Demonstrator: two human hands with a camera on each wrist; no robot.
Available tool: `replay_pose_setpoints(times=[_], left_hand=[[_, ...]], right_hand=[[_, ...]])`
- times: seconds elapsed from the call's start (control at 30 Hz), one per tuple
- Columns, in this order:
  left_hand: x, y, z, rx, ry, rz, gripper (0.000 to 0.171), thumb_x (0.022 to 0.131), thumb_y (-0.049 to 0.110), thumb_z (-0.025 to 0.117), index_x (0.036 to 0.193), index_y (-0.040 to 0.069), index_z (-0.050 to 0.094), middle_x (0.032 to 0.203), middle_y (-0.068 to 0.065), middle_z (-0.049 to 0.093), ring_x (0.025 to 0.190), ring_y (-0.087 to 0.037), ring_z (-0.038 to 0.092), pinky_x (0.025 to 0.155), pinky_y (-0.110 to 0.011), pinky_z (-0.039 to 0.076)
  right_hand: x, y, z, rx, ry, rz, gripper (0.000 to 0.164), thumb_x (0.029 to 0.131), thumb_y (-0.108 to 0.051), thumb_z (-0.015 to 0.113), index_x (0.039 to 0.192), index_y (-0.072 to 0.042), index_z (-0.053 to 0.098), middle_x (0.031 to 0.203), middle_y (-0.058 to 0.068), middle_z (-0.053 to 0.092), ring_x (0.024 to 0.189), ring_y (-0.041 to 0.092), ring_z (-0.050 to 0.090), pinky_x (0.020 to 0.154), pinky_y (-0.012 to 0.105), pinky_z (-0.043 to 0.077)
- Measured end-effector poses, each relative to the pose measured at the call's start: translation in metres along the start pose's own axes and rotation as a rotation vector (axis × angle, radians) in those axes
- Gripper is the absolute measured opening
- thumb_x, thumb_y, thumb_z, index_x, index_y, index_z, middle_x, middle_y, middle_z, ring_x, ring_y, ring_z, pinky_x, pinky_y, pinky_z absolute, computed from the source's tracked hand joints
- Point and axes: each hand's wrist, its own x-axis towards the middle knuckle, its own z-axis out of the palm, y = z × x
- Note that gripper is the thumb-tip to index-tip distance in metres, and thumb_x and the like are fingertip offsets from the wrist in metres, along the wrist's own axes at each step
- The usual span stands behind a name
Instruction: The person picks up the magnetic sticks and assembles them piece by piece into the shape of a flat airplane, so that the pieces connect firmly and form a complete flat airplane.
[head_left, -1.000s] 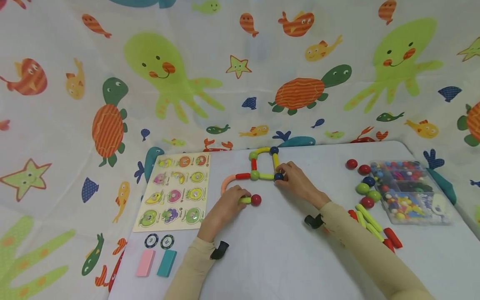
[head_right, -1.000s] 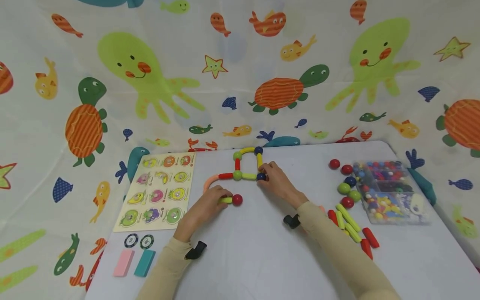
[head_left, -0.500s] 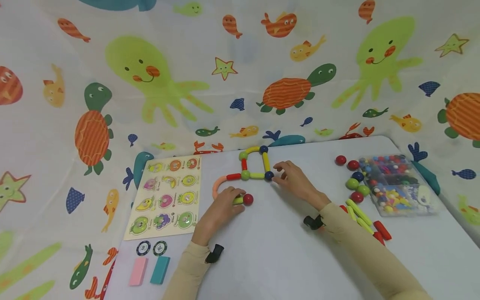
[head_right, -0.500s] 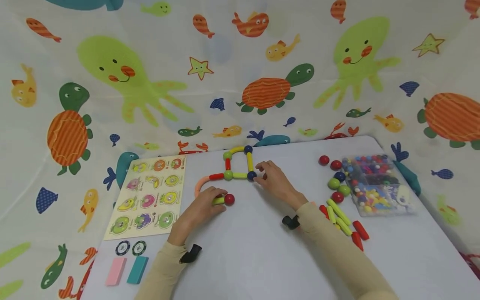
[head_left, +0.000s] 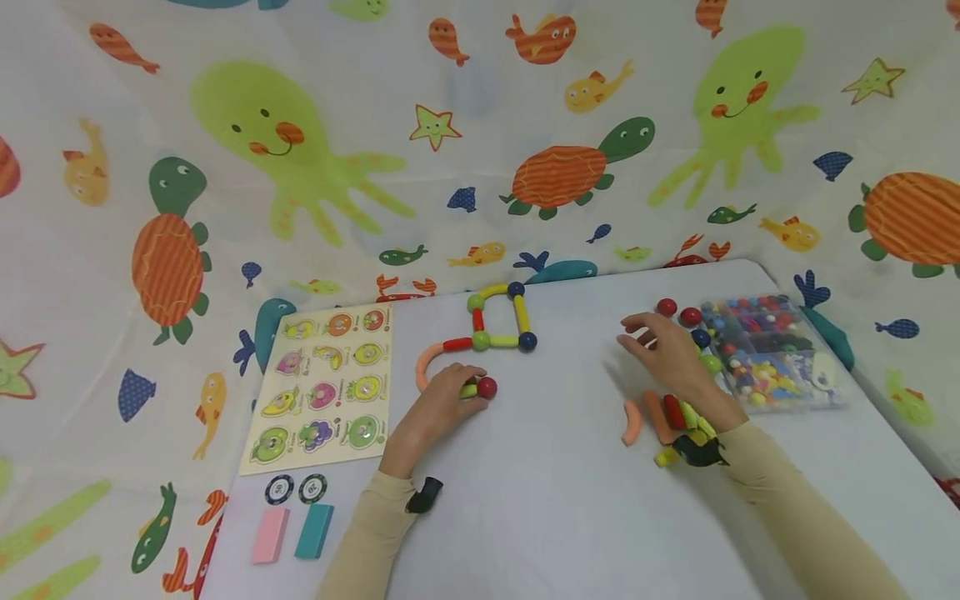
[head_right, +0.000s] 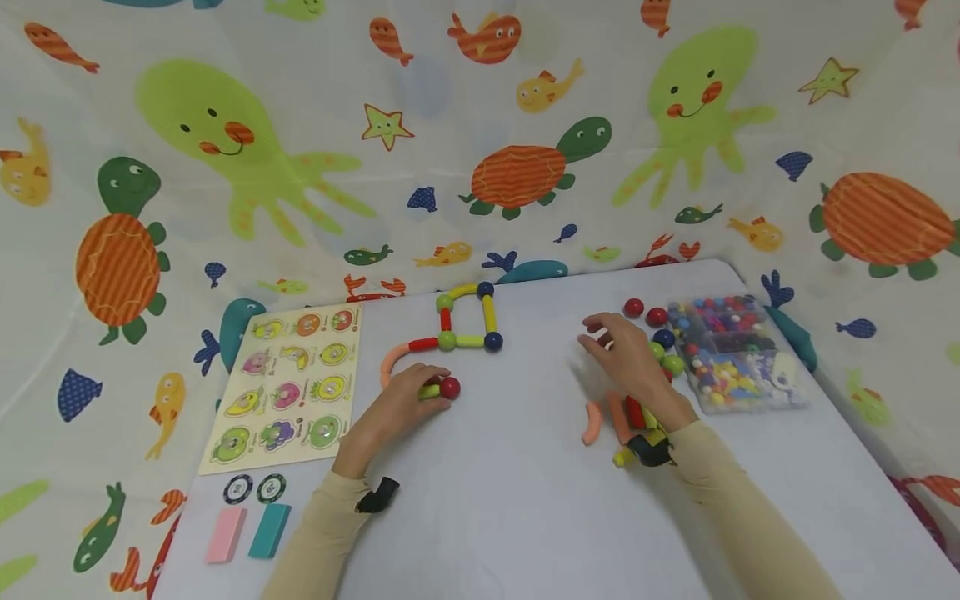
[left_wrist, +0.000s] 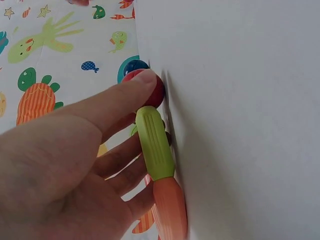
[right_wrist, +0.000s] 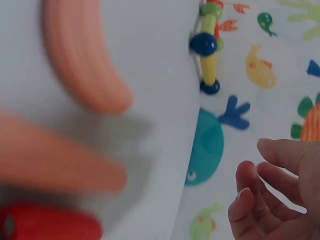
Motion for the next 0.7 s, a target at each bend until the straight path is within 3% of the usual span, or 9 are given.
replay_pose_setpoints(times=[0.13,0.33,0.5,0.7], left_hand=[[0.001,0.0,0.0,0.0,0.0,-0.003,0.046,0.091,0.023,0.078,0.134,0.014,0.063,0.122,-0.001,0.065,0.108,-0.015,0.058,0.099,-0.036,0.05],[0.003,-0.001,0.0,-0.004,0.006,-0.019,0.047,0.089,0.022,0.079,0.133,0.015,0.063,0.121,-0.001,0.065,0.107,-0.015,0.057,0.098,-0.036,0.051],[0.004,-0.002,0.0,-0.007,0.007,-0.015,0.045,0.09,0.021,0.079,0.131,0.015,0.064,0.118,-0.002,0.065,0.104,-0.016,0.057,0.097,-0.036,0.051],[0.003,0.0,0.001,-0.015,0.007,0.007,0.044,0.089,0.02,0.079,0.131,0.014,0.065,0.118,-0.003,0.066,0.104,-0.016,0.059,0.096,-0.036,0.052]], right_hand=[[-0.019,0.016,-0.022,-0.02,0.045,0.033,0.027,0.098,-0.021,0.068,0.119,-0.004,0.067,0.109,0.014,0.071,0.084,0.028,0.069,0.067,0.021,0.051],[-0.048,0.031,-0.043,-0.037,0.001,0.136,0.029,0.1,-0.025,0.066,0.12,-0.004,0.067,0.103,0.014,0.071,0.082,0.027,0.067,0.062,0.019,0.051],[-0.073,0.036,-0.047,-0.053,-0.018,0.155,0.023,0.097,-0.019,0.069,0.115,-0.004,0.069,0.098,0.012,0.073,0.081,0.026,0.068,0.063,0.018,0.05],[-0.1,0.032,-0.037,-0.044,-0.073,0.149,0.021,0.094,-0.02,0.074,0.11,-0.007,0.072,0.089,0.002,0.073,0.076,0.014,0.064,0.061,0.021,0.05]])
